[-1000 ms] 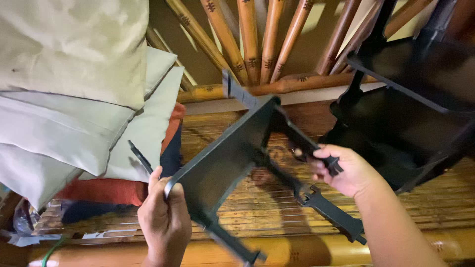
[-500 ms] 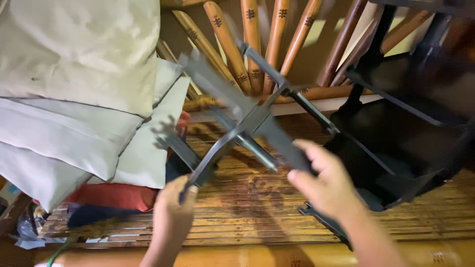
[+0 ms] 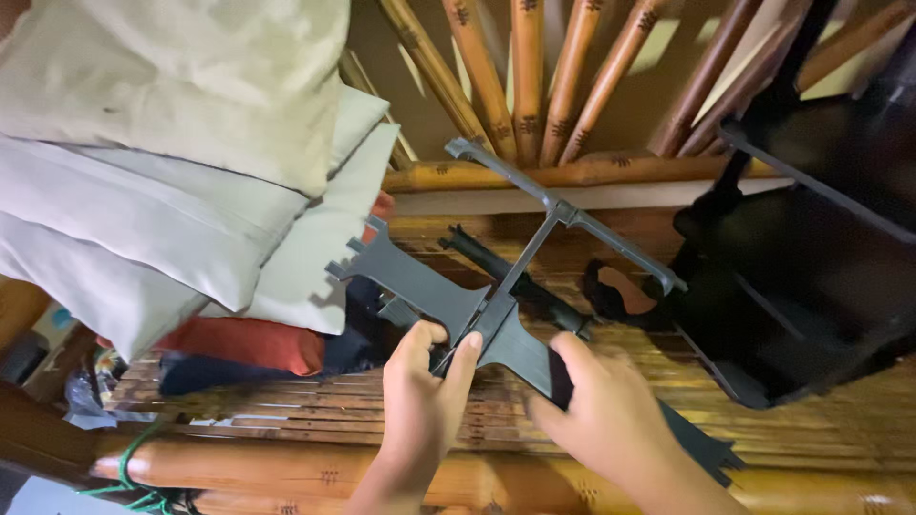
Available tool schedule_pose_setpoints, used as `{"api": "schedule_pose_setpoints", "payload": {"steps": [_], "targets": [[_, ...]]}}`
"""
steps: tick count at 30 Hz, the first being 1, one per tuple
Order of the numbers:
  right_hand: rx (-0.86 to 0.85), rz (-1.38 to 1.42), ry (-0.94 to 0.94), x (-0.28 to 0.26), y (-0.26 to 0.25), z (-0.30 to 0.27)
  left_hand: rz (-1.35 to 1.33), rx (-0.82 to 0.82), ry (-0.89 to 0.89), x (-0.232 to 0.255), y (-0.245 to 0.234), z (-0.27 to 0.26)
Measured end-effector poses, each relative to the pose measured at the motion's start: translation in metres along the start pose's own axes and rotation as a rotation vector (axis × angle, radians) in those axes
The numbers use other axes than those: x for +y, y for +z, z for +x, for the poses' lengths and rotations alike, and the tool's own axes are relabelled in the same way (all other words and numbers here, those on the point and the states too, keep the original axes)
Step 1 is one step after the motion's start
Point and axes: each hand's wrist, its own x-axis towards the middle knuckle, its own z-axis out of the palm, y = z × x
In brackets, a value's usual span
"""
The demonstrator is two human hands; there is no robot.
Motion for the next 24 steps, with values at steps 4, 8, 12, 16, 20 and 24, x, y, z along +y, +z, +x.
{"api": "schedule_pose_setpoints", "payload": {"steps": [4,8,12,16,20,24], "targets": [[-0.042,-0.123,0.06,-0.009,-0.003,0.003,-0.012,0.02,-0.105,0.002,0.005,-0.005],[-0.061,-0.055,0.054,-0.012,-0.012,0.002,0.044,0.124,0.067,0.0,0.004,-0.01],[-0.12,0.086,0.117,-0.012,-0.017,-0.001,0.002,0.083,-0.032,0.0,0.008,-0.013],[-0.005,-0.17,0.053,-0.016,-0.01,-0.003,0.03,0.103,-0.023,0.001,0.007,-0.009],[-0.228,0.258,0.127,0.004,-0.01,-0.006,-0.07,0.146,-0.214,-0.008,-0.004,0.007],[-0.325,0.041,0.353,0.049,-0.004,0.008,-0.036,0.119,-0.105,-0.015,-0.002,0.005]]}}
